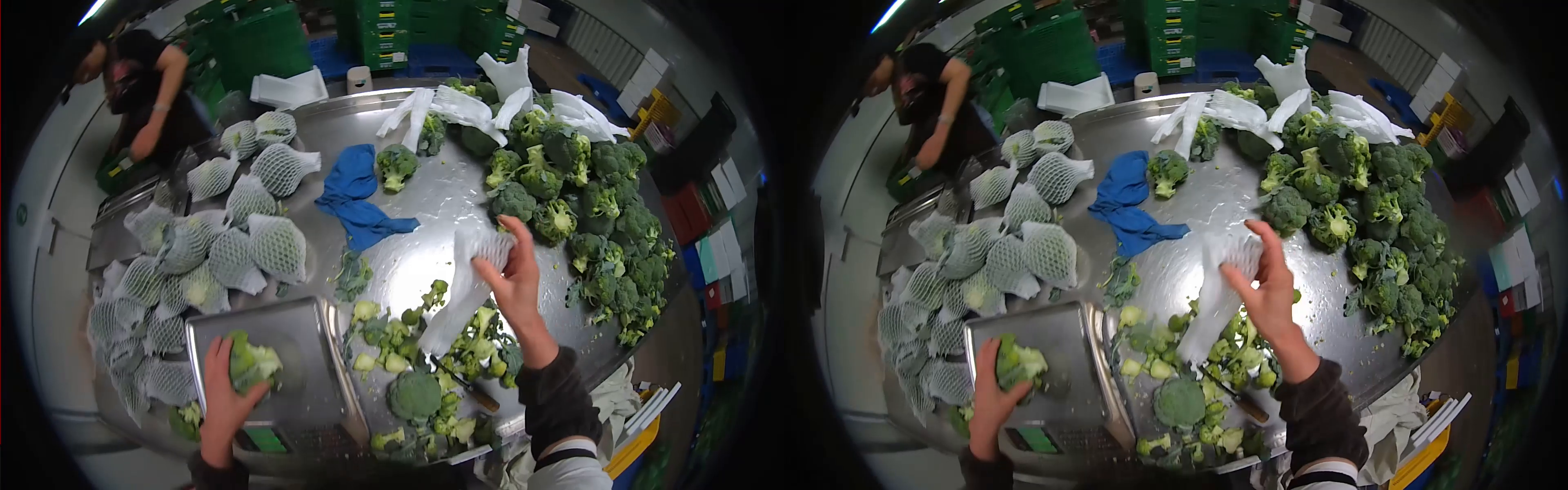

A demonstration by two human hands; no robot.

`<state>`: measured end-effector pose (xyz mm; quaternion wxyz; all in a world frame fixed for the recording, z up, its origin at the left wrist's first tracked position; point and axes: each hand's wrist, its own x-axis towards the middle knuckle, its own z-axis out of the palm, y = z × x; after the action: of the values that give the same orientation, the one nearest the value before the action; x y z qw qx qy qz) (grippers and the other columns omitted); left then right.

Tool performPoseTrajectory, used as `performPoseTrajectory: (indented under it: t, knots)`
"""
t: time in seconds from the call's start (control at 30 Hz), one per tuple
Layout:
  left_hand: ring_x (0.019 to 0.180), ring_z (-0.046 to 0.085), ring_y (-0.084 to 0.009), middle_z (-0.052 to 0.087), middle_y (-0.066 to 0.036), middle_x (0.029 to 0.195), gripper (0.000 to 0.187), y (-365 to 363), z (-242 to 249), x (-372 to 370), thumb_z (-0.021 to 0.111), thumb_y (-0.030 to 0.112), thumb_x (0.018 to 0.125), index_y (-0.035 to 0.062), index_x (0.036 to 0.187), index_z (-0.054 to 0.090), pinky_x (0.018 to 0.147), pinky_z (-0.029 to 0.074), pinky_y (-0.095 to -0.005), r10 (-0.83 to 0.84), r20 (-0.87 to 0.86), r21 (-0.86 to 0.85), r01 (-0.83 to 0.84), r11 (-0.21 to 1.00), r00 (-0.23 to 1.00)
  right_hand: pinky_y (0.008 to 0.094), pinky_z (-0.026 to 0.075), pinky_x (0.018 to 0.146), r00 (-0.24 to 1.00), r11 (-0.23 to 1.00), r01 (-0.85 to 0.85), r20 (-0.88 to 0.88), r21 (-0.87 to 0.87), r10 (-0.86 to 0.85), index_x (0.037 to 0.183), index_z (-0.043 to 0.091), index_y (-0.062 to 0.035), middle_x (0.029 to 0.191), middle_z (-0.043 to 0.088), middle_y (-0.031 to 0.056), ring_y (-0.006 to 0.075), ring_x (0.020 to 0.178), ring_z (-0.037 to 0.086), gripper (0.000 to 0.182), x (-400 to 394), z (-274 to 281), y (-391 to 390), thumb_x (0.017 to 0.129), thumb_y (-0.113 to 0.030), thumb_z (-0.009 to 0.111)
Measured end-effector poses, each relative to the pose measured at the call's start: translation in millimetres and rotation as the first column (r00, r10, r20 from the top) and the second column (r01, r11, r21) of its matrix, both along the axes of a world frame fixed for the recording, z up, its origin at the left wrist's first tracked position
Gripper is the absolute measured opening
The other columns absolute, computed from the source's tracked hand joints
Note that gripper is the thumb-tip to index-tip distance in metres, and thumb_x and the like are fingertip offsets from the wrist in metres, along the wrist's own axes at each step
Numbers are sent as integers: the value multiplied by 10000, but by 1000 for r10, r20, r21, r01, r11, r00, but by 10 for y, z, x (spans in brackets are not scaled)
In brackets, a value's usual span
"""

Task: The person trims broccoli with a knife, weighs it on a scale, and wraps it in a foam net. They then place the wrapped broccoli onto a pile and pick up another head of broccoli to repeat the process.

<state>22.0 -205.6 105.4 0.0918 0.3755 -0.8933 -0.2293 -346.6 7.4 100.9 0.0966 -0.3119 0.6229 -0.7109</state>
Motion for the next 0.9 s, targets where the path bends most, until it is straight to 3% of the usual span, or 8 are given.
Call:
performPoseTrajectory:
  t: [0.17,0.33,0.47,0.63,0.7,0.8,0.87,0.9]
  knots:
    - [1198,361,-363,404,-215,1259,692,546,199,-444,762,188,607,19,1205,456,985,306,-415,-119,-256,-231,58,971,959,174,413,605,937,972,-221,296,80,188,1108,500,-42,858,564,-9,30,723,508,378,827,-67,115,769,-50,669]
    - [698,580,-68,628,-52,843,305,1283,70,-648,671,35,760,1,1042,560,595,460,-208,226,-377,850,238,470,898,178,396,619,848,938,-345,423,-16,319,1045,518,-46,849,538,-23,24,734,483,301,1660,-308,99,784,-69,664]
    - [661,574,-75,626,-58,783,197,1437,-268,-479,663,22,759,-23,932,580,581,454,-215,344,-456,824,243,511,821,227,423,696,948,898,-276,-56,342,312,1114,509,-26,870,571,33,85,826,533,425,1713,-180,246,736,-84,693]
    - [701,590,-100,622,-74,819,182,1538,-180,-318,610,68,819,-42,955,558,636,480,-235,323,-431,856,269,441,842,224,438,619,936,910,-341,172,237,306,894,649,-9,801,640,28,89,686,561,198,1926,-259,296,729,-107,700]
    - [799,595,-126,605,-93,947,262,1556,-322,-308,538,141,884,-43,1070,513,701,497,-271,760,-228,844,512,-157,609,220,454,654,886,942,-301,408,148,220,988,633,14,862,647,27,83,717,574,218,1945,-272,260,804,-103,635]
    - [989,528,-133,483,-80,1212,424,1671,-367,-329,467,187,929,-8,1290,364,832,455,-285,652,-458,857,495,144,604,224,466,713,653,934,-334,684,-123,324,1095,573,69,895,651,65,99,766,586,286,2095,-390,178,860,-93,570]
    - [1033,472,-106,475,-53,1209,471,1766,-436,-334,509,210,914,12,1312,352,905,365,-238,631,-516,848,452,277,580,236,469,610,874,917,-382,367,117,317,1073,589,29,806,619,53,125,668,586,242,2353,-512,152,882,-112,538]
    - [1033,482,-99,477,-49,1209,470,1773,-557,-320,509,194,915,4,1311,344,880,396,-242,643,-531,838,455,301,552,244,457,637,653,909,-414,677,-55,338,1097,587,23,791,594,58,145,678,564,268,2394,-620,142,859,-99,556]
